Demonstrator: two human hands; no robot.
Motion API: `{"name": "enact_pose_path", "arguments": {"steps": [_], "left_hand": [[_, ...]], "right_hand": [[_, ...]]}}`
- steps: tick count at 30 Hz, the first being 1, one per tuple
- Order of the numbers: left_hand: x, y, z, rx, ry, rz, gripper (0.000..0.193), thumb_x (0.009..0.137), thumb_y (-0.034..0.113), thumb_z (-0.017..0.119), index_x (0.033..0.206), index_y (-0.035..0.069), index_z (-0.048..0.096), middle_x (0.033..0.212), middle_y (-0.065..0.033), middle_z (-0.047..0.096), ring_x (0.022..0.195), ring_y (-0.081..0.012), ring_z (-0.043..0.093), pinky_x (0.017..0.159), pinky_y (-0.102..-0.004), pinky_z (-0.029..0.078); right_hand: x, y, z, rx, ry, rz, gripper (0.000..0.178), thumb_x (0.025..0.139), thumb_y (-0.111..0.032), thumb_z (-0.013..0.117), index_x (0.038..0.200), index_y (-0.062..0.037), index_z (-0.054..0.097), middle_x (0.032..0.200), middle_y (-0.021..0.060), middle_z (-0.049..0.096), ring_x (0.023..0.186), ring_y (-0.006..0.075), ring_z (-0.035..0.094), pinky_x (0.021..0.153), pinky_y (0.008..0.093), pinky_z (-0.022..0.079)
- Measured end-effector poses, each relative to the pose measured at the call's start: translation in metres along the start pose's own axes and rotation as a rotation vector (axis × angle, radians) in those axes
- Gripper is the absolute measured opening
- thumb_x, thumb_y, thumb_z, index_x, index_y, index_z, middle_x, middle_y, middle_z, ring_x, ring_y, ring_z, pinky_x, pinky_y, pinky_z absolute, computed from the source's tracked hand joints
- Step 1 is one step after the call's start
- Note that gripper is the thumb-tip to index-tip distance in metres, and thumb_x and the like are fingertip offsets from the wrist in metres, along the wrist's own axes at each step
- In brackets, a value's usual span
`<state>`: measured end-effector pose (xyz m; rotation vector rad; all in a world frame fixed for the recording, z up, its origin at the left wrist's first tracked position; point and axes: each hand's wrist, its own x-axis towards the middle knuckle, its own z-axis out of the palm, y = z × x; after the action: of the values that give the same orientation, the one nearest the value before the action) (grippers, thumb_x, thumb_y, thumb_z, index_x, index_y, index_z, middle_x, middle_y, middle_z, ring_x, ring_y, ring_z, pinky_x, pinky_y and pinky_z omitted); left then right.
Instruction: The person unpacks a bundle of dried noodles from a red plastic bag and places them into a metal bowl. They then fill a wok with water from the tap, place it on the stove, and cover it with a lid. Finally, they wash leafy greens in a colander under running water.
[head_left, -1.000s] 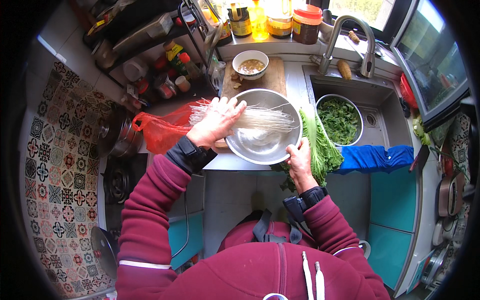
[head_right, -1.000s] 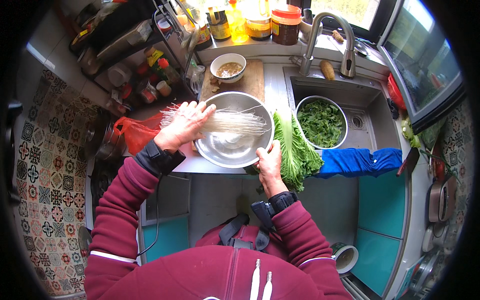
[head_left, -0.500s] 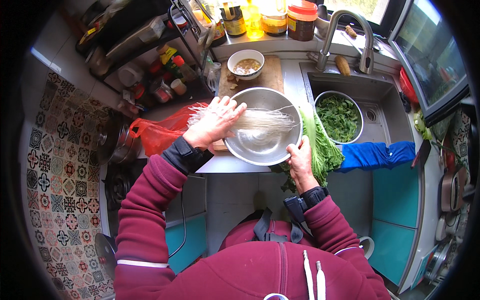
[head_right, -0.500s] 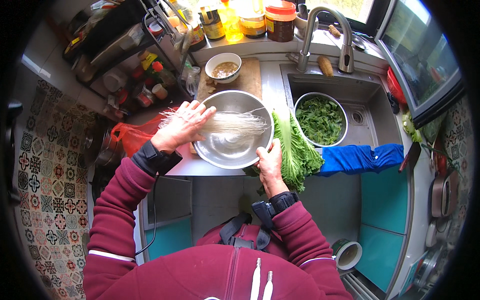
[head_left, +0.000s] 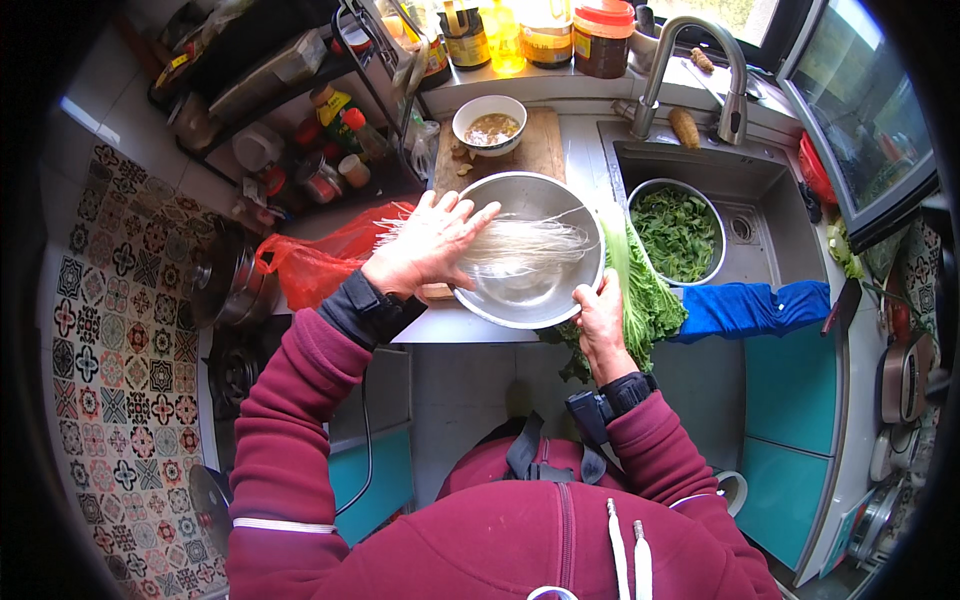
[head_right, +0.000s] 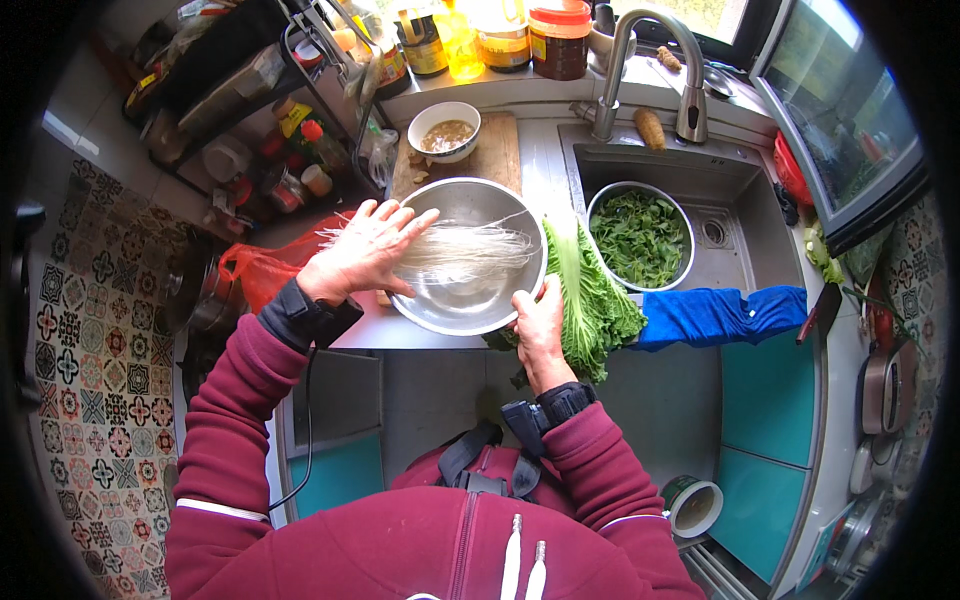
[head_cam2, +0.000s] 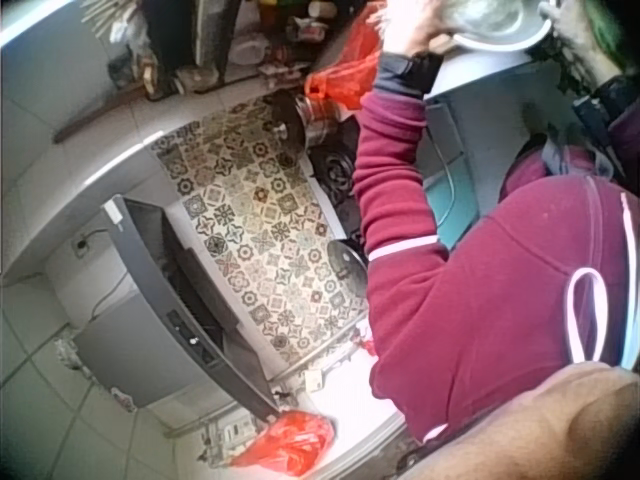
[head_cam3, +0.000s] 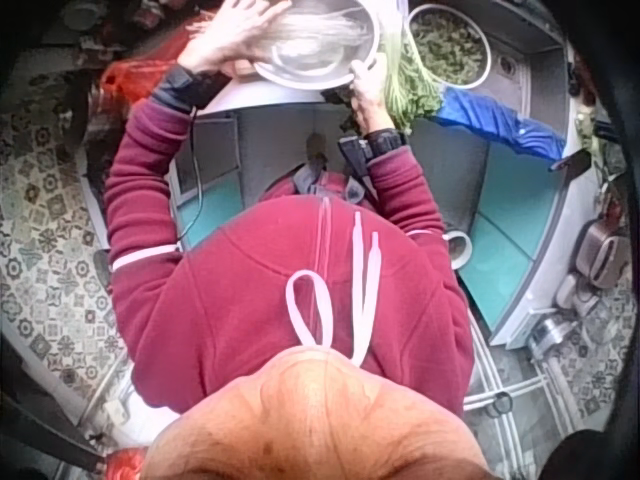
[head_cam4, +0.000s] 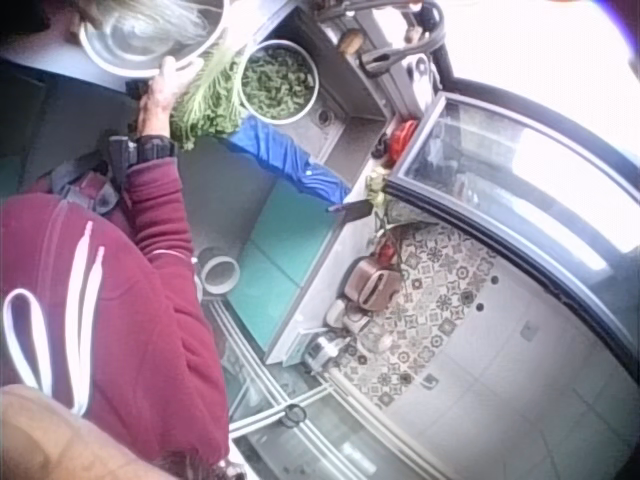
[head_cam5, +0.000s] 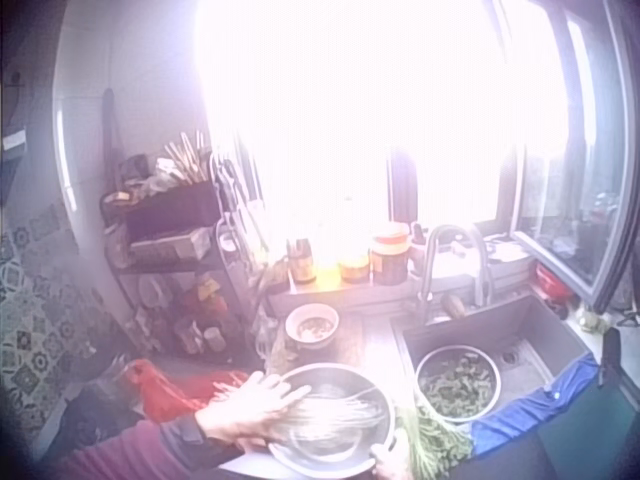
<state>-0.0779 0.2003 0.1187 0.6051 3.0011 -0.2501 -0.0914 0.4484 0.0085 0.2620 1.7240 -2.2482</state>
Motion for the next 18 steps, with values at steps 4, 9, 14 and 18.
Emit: {"name": "enact_pose_path", "arguments": {"steps": [4, 9, 14, 18], "left_hand": [[-0.002, 0.003, -0.005, -0.021, 0.174, 0.087, 0.111, 0.057, 0.044, 0.084, 0.148, 0.015, 0.028, 0.128, -0.0125, 0.049, 0.118, -0.0284, 0.047, 0.097, -0.0437, 0.036], [-0.003, 0.002, -0.007, -0.031, 0.065, 0.123, 0.103, 0.063, 0.049, 0.079, 0.147, 0.015, 0.03, 0.13, -0.0118, 0.05, 0.114, -0.0259, 0.052, 0.093, -0.0396, 0.041], [-0.004, 0.002, -0.001, -0.002, 0.144, 0.125, 0.089, 0.072, 0.06, 0.067, 0.14, 0.01, 0.04, 0.119, -0.01, 0.055, 0.108, -0.0244, 0.055, 0.088, -0.0375, 0.043], [-0.005, 0.002, 0.008, 0.037, 0.224, 0.113, 0.084, 0.079, 0.068, 0.054, 0.135, 0.006, 0.047, 0.119, -0.0107, 0.056, 0.11, -0.0253, 0.054, 0.089, -0.0382, 0.043]], "right_hand": [[0.0, 0.0, -0.001, 0.012, -0.004, -0.015, 0.02, 0.074, 0.001, 0.054, 0.086, -0.0072, 0.04, 0.072, 0.0036, 0.048, 0.044, 0.0096, 0.043, 0.037, 0.0225, 0.038], [0.0, 0.0, -0.001, -0.002, 0.005, -0.006, 0.02, 0.075, 0.001, 0.055, 0.086, -0.0072, 0.04, 0.072, 0.0026, 0.048, 0.044, 0.0086, 0.042, 0.037, 0.022, 0.037], [0.0, 0.001, 0.0, 0.012, 0.013, -0.017, 0.021, 0.076, 0.002, 0.056, 0.089, -0.0067, 0.043, 0.072, 0.0019, 0.049, 0.043, 0.0065, 0.04, 0.037, 0.0197, 0.035], [-0.001, 0.003, 0.0, 0.022, 0.025, -0.011, 0.021, 0.077, 0.004, 0.057, 0.09, -0.0067, 0.044, 0.072, 0.0017, 0.05, 0.042, 0.0056, 0.039, 0.037, 0.0187, 0.035]]}}
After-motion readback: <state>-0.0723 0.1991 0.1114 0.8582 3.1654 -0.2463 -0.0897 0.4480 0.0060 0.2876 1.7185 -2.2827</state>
